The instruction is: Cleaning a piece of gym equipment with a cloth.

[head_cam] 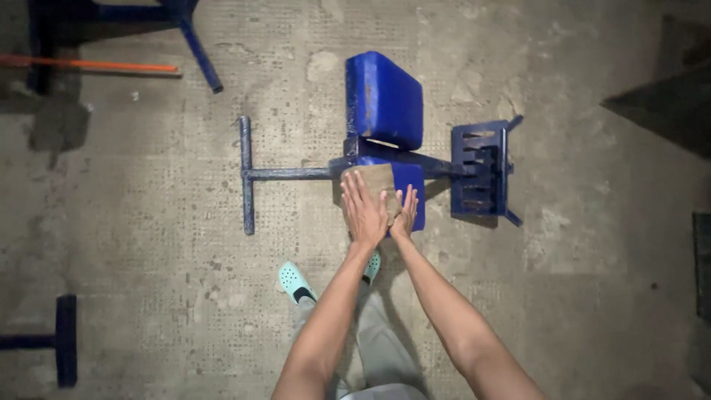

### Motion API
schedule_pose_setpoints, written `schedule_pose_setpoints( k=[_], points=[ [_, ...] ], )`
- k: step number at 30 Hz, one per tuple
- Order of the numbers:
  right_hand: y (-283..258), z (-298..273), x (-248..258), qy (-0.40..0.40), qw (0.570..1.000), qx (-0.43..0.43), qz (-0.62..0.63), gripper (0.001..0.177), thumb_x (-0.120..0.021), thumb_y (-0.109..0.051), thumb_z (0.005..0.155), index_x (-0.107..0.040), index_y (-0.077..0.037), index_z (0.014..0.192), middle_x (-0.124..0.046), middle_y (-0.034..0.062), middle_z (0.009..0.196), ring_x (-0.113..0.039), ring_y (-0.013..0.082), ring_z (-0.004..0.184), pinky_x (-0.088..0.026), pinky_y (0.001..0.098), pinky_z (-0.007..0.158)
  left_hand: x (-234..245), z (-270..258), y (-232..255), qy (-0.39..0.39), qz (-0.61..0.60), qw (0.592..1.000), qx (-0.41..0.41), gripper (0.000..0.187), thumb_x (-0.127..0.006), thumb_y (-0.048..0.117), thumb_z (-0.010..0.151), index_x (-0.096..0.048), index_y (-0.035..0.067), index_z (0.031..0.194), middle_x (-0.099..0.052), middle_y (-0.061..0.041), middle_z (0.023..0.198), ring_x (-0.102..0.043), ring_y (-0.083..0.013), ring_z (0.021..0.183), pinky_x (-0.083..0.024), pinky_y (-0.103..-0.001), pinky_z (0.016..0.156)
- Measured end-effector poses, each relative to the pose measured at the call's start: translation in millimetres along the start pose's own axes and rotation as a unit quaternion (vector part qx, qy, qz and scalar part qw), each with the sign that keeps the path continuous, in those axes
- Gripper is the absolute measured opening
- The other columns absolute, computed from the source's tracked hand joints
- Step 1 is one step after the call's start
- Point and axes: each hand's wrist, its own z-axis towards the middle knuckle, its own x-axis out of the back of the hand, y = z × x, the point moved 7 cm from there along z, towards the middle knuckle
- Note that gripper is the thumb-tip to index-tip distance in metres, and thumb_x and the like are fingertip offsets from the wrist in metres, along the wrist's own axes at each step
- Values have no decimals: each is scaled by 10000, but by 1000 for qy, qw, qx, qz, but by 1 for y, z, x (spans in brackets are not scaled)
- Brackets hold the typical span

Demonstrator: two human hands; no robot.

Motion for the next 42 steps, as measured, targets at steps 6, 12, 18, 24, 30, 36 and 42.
schedule_pose_setpoints(
  k=[6,12,18,24,30,36,42],
  points=[
    [-39,46,33,-116,900,-386,164,800,-363,-732,1010,-146,-333,1668,-54,146,1725,-43,502,1559,-75,639,1237,-16,41,-8,-7,-23,999,-44,743,-480,382,1082,-164,4,1638,-139,-284,1699,-141,-506,1568,-171,-588,1248],
    [-1,46,-11,-49,938,-320,122,749,-338,-611,1001,-144,-351,1676,-90,67,1759,-87,522,1545,-98,645,1216,-4,44,0,-22,-39,998,-34,679,-457,364,1070,-213,76,1634,-171,-236,1711,-184,-477,1562,-192,-576,1258],
    [-2,49,4,-48,928,-350,120,839,-331,-792,932,-283,-326,1628,-198,77,1731,-161,411,1575,-113,474,1298,-1,-6,-12,-34,-41,998,-43,652,-406,294,1092,-183,36,1647,-159,-254,1700,-185,-484,1552,-199,-572,1250],
    [-21,56,26,-59,929,-337,141,887,-311,-791,943,-249,-244,1638,-156,144,1709,-94,398,1577,-62,484,1267,8,-68,-13,-53,-30,998,-5,639,-430,276,1078,-201,48,1630,-161,-221,1712,-165,-454,1565,-169,-565,1253],
    [-13,56,20,-50,928,-343,141,887,-306,-787,938,-267,-239,1634,-176,138,1717,-110,377,1575,-72,460,1276,7,-58,-16,-69,-48,996,-18,648,-432,284,1076,-207,60,1641,-153,-198,1717,-149,-445,1579,-146,-552,1268],
    [-16,52,28,-34,925,-303,226,874,-317,-761,961,-330,-187,1621,-228,108,1718,-112,270,1629,-30,439,1292,-7,2,-3,-44,-8,998,-42,674,-451,300,1075,-189,64,1650,-123,-226,1718,-130,-474,1571,-150,-588,1245],
    [-51,47,55,-36,775,-334,535,872,-367,-748,985,-268,-151,1612,-196,44,1741,-154,227,1610,-124,446,1286,-13,42,23,-22,87,992,-86,748,-540,298,1011,-205,67,1639,-123,-200,1704,-134,-474,1556,-151,-602,1252]
  ],
)
